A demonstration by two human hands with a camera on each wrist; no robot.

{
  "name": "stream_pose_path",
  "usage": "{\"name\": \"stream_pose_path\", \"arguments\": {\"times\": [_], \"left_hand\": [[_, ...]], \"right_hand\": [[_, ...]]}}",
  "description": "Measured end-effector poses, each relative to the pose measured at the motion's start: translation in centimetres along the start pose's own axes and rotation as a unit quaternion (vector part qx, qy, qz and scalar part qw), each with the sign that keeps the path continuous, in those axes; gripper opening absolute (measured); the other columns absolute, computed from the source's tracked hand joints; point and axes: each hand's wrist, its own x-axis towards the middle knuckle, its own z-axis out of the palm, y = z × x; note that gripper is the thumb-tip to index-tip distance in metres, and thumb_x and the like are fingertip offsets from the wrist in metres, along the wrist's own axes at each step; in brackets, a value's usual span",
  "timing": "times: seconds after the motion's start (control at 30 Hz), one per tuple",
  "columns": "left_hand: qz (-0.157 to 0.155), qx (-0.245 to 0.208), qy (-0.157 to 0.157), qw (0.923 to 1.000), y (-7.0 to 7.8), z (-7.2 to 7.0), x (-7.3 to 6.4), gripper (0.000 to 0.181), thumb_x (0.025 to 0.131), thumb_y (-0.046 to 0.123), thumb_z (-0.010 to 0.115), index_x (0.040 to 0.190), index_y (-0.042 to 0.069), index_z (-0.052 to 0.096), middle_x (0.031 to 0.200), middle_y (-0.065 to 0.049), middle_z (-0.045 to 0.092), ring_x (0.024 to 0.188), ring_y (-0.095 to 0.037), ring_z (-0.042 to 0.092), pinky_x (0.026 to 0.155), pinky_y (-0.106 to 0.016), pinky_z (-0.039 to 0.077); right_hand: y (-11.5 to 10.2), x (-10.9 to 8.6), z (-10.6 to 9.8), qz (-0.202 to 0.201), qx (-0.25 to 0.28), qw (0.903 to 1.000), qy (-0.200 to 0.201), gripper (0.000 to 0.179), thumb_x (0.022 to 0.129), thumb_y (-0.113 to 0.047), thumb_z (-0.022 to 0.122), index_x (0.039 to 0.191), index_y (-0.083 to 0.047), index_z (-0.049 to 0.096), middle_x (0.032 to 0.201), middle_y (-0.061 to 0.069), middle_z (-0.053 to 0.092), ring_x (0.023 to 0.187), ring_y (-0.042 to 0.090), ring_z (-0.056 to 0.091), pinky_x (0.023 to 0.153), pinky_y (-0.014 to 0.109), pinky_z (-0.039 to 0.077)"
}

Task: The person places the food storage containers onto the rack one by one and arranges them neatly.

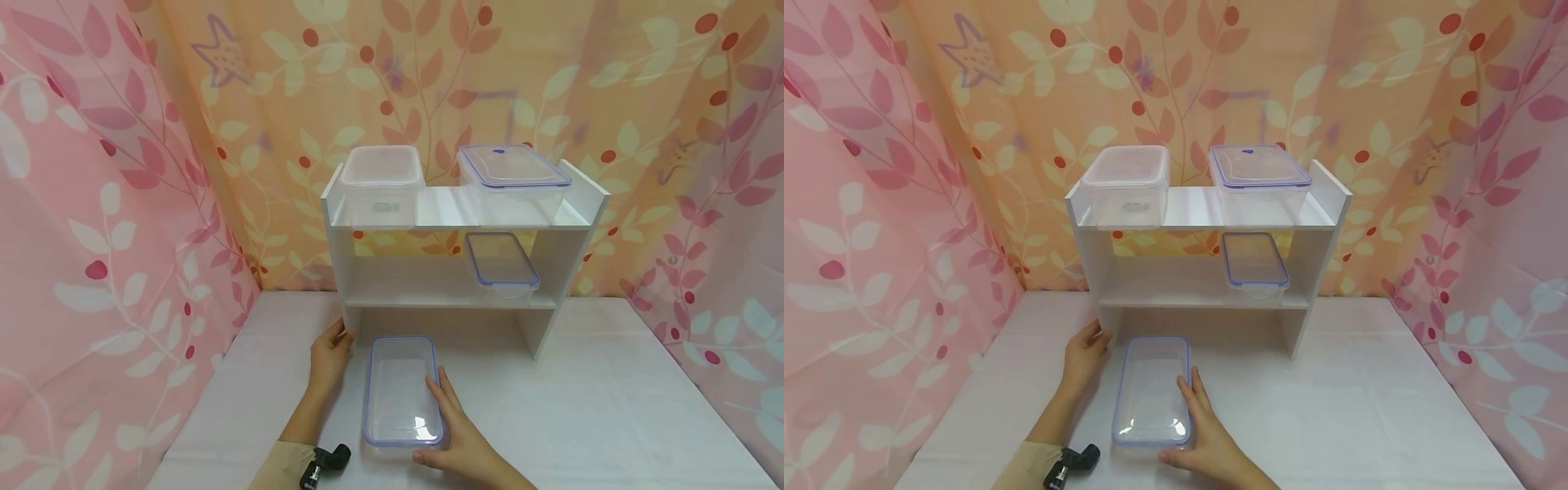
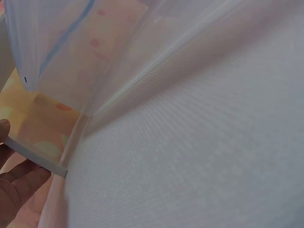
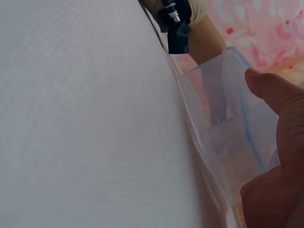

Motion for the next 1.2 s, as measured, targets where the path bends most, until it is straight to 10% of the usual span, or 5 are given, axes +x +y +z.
{"name": "stream_pose_path", "arguments": {"times": [0.63,1.2], "left_hand": [[-0.012,0.004,0.003,0.9999,-0.36,0.1,-0.05,0.046,0.1,0.015,0.068,0.144,0.005,0.058,0.142,-0.013,0.062,0.123,-0.03,0.065,0.089,-0.034,0.06],[-0.002,0.022,0.006,0.9997,-0.22,-0.04,0.26,0.045,0.1,0.015,0.068,0.142,0.005,0.06,0.14,-0.013,0.064,0.121,-0.029,0.067,0.091,-0.041,0.06]], "right_hand": [[0.34,0.26,0.34,0.01,-0.045,0.9985,0.029,0.129,0.065,-0.043,0.097,0.165,-0.014,0.02,0.171,0.02,0.002,0.154,0.046,0.012,0.111,0.069,0.029],[0.53,0.21,0.09,-0.019,-0.041,0.9978,0.048,0.124,0.066,-0.037,0.098,0.163,-0.011,0.026,0.171,0.018,0.007,0.151,0.049,0.017,0.115,0.034,0.026]]}}
